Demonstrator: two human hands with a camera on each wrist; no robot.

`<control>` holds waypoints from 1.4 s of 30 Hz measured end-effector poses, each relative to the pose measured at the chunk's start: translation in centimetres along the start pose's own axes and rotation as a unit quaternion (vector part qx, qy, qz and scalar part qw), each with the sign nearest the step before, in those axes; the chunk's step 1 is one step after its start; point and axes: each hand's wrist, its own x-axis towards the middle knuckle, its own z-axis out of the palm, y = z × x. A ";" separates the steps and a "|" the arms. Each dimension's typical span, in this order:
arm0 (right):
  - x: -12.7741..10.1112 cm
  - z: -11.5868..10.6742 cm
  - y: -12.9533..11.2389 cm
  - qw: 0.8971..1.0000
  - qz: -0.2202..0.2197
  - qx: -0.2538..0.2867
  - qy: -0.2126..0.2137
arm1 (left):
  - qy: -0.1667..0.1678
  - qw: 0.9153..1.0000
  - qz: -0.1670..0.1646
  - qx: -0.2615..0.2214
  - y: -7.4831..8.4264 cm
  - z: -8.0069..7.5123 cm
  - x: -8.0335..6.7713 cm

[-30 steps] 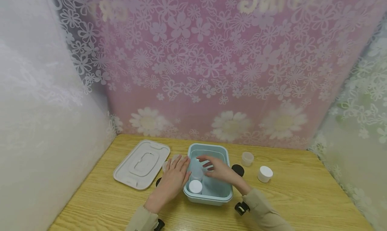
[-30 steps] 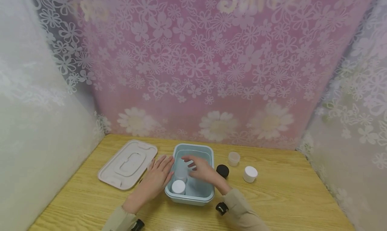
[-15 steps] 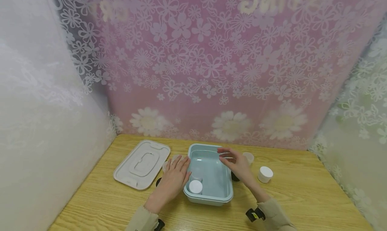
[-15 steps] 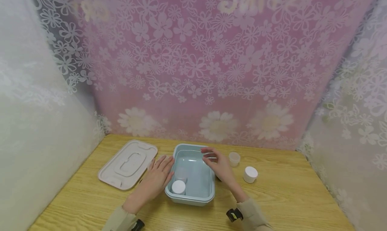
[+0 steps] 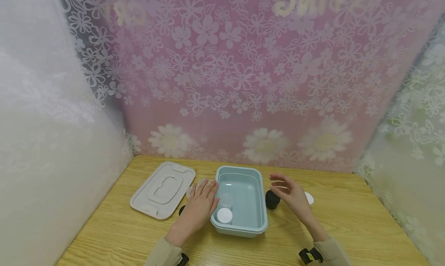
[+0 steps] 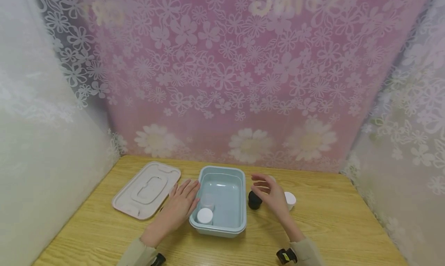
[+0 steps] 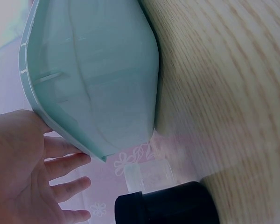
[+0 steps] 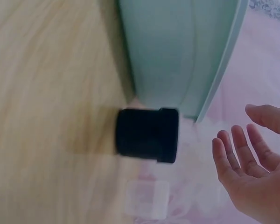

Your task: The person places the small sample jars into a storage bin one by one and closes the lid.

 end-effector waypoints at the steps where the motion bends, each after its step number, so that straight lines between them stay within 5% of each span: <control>1: -0.1 -0.1 0.2 1.000 -0.001 -0.002 0.000 | -0.001 1.000 0.000 -0.001 0.0 0.0 0.0; 7: -0.8 -0.7 1.1 0.999 0.017 -0.034 0.003 | 0.004 1.000 0.001 0.001 0.0 -0.1 0.0; 22: -1.5 -0.5 2.7 0.983 0.153 -0.072 -0.066 | 0.002 1.000 0.005 0.000 0.0 0.1 -0.1; 42: -0.4 -0.8 1.4 0.983 0.146 -0.105 -0.021 | 0.012 1.000 0.011 0.009 -0.2 0.1 -0.1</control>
